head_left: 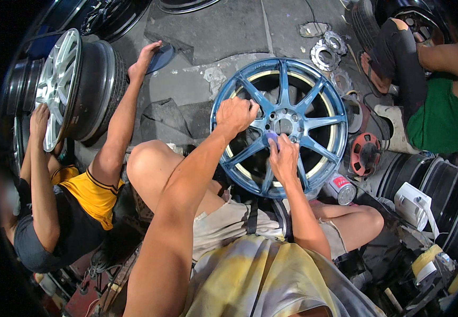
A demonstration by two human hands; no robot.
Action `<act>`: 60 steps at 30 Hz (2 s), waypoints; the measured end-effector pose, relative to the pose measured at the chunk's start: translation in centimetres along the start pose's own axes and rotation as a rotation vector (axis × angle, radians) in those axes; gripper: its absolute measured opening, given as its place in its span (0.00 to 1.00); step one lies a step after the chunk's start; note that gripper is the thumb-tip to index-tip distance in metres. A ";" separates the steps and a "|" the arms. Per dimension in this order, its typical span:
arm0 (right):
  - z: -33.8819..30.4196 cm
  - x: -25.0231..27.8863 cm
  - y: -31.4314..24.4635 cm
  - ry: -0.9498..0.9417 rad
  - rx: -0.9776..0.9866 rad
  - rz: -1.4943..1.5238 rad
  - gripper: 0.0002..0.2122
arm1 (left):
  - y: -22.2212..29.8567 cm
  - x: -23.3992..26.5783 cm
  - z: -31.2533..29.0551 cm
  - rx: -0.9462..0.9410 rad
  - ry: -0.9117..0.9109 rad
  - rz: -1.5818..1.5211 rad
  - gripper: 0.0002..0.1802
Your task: The person scrubs a blue car wheel with a purple sponge while sitting on the floor. They focus on the spokes and rim, repeatedly rubbing the surface to remove dirt or grime.
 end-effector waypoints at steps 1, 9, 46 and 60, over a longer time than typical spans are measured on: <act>-0.3 0.1 0.2 -0.003 -0.014 0.008 0.09 | 0.1 0.4 -0.1 -0.008 0.033 0.009 0.28; -0.1 -0.1 0.5 0.037 -0.024 -0.027 0.10 | -0.1 0.2 0.0 0.000 0.008 -0.010 0.28; -0.3 0.2 -1.2 0.030 0.138 -0.081 0.04 | 0.1 0.5 0.0 0.002 -0.002 -0.034 0.28; 0.5 -0.4 0.1 0.042 -0.018 -0.002 0.10 | -0.1 0.3 0.1 -0.004 0.037 -0.013 0.26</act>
Point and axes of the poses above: each hand's wrist, its own z-axis towards the middle knuckle, its own x-axis out of the back of the hand, y = z × x, the point moved 10 cm from there along z, towards the middle knuckle, and after that the axes turned 7 degrees about z, right-handed, at the moved point
